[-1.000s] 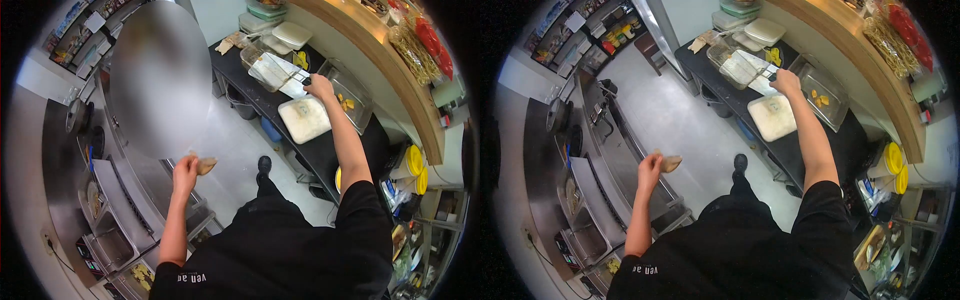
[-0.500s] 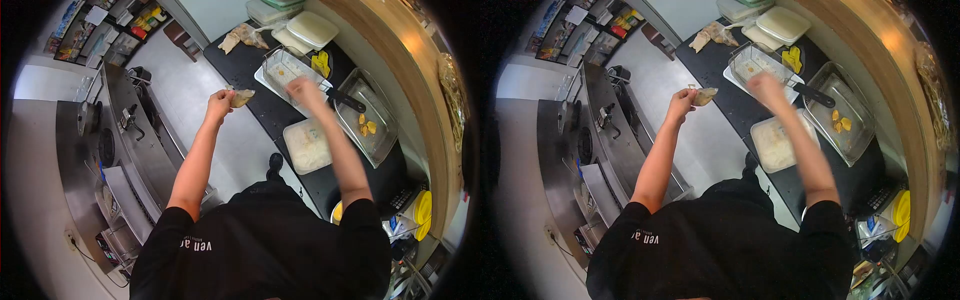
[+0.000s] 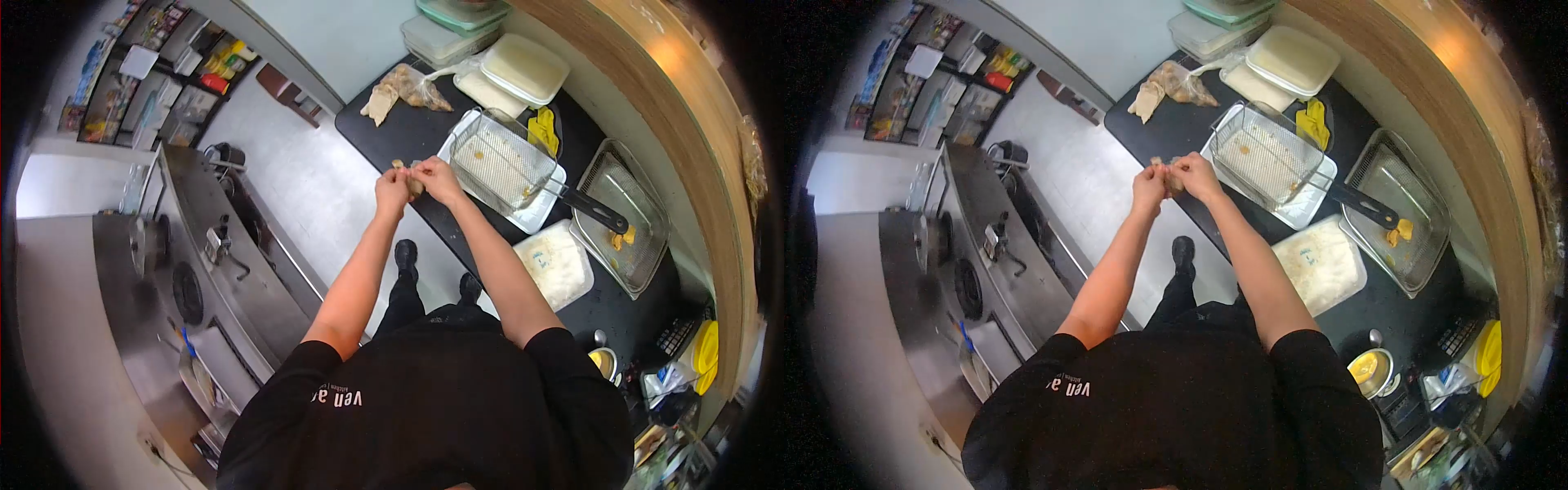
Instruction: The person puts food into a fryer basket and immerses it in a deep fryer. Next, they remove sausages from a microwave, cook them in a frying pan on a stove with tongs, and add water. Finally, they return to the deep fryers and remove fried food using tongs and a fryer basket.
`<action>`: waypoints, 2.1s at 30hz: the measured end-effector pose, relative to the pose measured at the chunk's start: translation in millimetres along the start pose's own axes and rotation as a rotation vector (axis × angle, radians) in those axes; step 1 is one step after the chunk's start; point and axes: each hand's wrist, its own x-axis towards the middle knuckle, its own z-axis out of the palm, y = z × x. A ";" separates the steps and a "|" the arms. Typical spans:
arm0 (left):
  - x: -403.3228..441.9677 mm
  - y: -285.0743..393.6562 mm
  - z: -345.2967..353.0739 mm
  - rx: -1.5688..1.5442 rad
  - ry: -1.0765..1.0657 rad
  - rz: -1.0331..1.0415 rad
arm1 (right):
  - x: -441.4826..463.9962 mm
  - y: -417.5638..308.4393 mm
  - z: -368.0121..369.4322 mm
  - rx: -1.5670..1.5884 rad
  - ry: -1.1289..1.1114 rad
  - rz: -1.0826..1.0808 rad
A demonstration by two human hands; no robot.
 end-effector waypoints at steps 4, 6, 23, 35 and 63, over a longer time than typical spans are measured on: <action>77.8 -39.2 -2.8 0.151 -0.066 0.026 | 29.5 -5.8 19.9 -0.177 0.091 0.067; 104.0 -46.7 -8.3 0.288 -0.072 0.093 | 47.1 -0.1 34.5 -0.198 0.121 0.100; 173.4 22.6 -47.5 0.016 -0.325 -0.272 | 115.6 36.7 22.2 -0.610 0.359 0.404; 174.9 31.0 -53.1 0.031 -0.361 -0.219 | 119.0 -23.1 52.3 -0.508 -0.087 0.070; 170.4 35.8 -42.0 0.815 -0.225 0.906 | 106.0 6.3 36.7 -0.557 0.097 0.163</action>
